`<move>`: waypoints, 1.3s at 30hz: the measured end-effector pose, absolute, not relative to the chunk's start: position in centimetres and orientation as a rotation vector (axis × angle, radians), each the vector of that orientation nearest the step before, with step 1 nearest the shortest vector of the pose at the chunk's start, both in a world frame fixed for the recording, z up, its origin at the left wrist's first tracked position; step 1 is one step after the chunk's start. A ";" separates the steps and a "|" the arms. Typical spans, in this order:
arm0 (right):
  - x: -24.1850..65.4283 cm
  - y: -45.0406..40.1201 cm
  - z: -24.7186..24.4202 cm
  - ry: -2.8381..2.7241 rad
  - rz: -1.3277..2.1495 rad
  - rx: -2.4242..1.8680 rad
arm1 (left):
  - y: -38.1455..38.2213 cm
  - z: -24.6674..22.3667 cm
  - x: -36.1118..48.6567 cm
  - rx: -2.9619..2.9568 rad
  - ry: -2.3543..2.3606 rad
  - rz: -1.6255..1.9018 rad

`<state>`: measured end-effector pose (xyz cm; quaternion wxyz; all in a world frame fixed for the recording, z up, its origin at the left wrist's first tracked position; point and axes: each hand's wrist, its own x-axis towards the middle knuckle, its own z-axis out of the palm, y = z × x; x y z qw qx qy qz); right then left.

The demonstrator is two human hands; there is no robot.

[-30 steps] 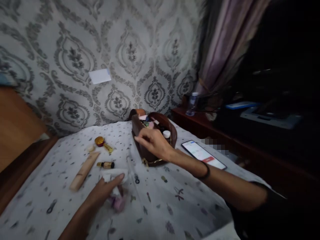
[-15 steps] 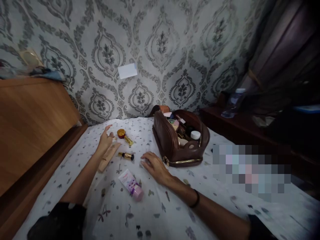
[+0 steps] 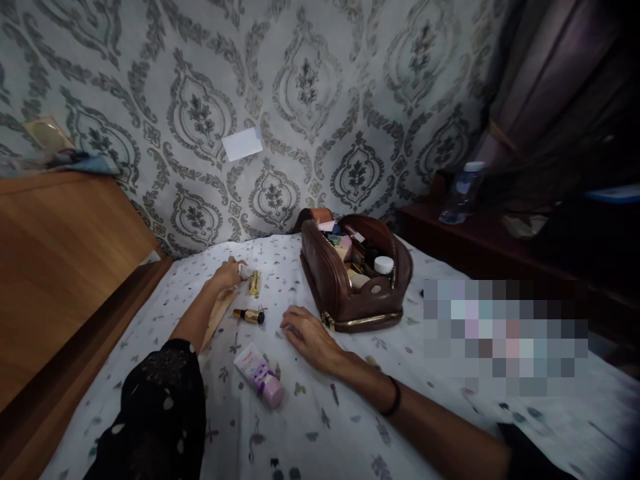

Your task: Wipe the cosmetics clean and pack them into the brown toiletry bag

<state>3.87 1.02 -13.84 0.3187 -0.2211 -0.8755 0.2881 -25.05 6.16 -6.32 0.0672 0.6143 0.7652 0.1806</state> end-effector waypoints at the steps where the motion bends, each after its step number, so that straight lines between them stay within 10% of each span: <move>1: 3.9 1.0 -13.9 -2.296 0.756 -0.584 | 5.9 -6.0 -25.1 1.844 2.300 0.570; 7: 3.9 1.0 -13.7 -2.041 1.006 -0.585 | 1.2 -4.9 -22.4 1.860 2.052 0.792; 15: 3.4 0.2 -12.8 -1.115 2.226 -0.361 | -8.7 -4.9 -12.9 1.983 1.500 0.953; 39: 4.2 -1.3 -12.1 -1.709 1.781 -0.300 | -9.3 -7.6 -11.6 0.780 1.655 1.386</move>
